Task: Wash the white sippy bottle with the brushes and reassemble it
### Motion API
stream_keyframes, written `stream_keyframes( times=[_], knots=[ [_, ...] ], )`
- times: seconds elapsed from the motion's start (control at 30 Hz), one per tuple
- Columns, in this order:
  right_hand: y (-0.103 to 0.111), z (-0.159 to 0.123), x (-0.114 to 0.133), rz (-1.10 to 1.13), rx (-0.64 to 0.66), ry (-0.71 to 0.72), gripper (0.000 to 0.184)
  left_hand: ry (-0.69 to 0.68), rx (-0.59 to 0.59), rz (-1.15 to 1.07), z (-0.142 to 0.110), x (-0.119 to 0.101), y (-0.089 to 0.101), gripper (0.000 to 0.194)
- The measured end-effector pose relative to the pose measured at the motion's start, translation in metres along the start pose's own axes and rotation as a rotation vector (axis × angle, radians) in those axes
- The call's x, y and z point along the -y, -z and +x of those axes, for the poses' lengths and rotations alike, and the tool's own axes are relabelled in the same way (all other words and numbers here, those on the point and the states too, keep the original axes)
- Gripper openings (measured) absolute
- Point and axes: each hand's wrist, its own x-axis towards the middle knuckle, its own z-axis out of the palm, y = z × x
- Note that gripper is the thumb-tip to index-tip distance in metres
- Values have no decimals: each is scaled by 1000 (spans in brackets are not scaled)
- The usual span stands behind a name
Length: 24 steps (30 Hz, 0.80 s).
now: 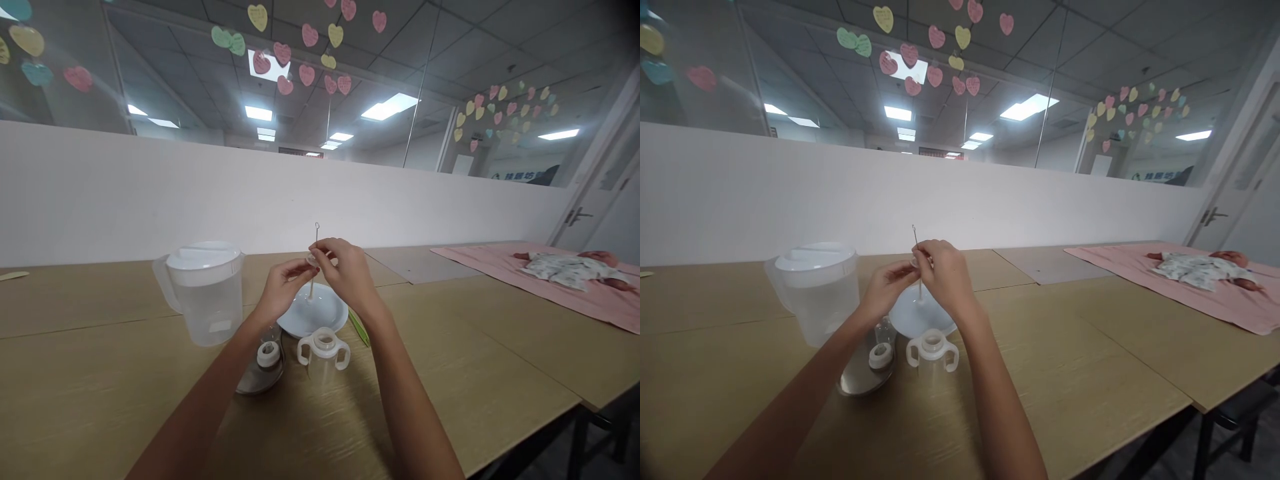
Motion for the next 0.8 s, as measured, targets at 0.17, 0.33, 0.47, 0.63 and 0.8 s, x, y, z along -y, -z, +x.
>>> stream_keyframes(
  times=[0.17, 0.33, 0.47, 0.63, 0.8],
  knots=[
    [-2, -1, -2, -202, -58, -59, 16, -16, 8, 93, 1, 9, 3, 29],
    [-2, -1, -2, -54, -147, -121, 16, -36, 26, 143, 3, 24, 7, 31],
    [18, -1, -10, 161, -454, -172, 17, 7, -10, 198, 4, 35, 12, 31],
    [35, -5, -58, 306, -514, -349, 20, 131, 12, 230, 4, 43, 18, 33],
    [-14, -21, -117, 480, -42, -764, 3, 120, 64, 324, 5, 49, 19, 31]
  ],
)
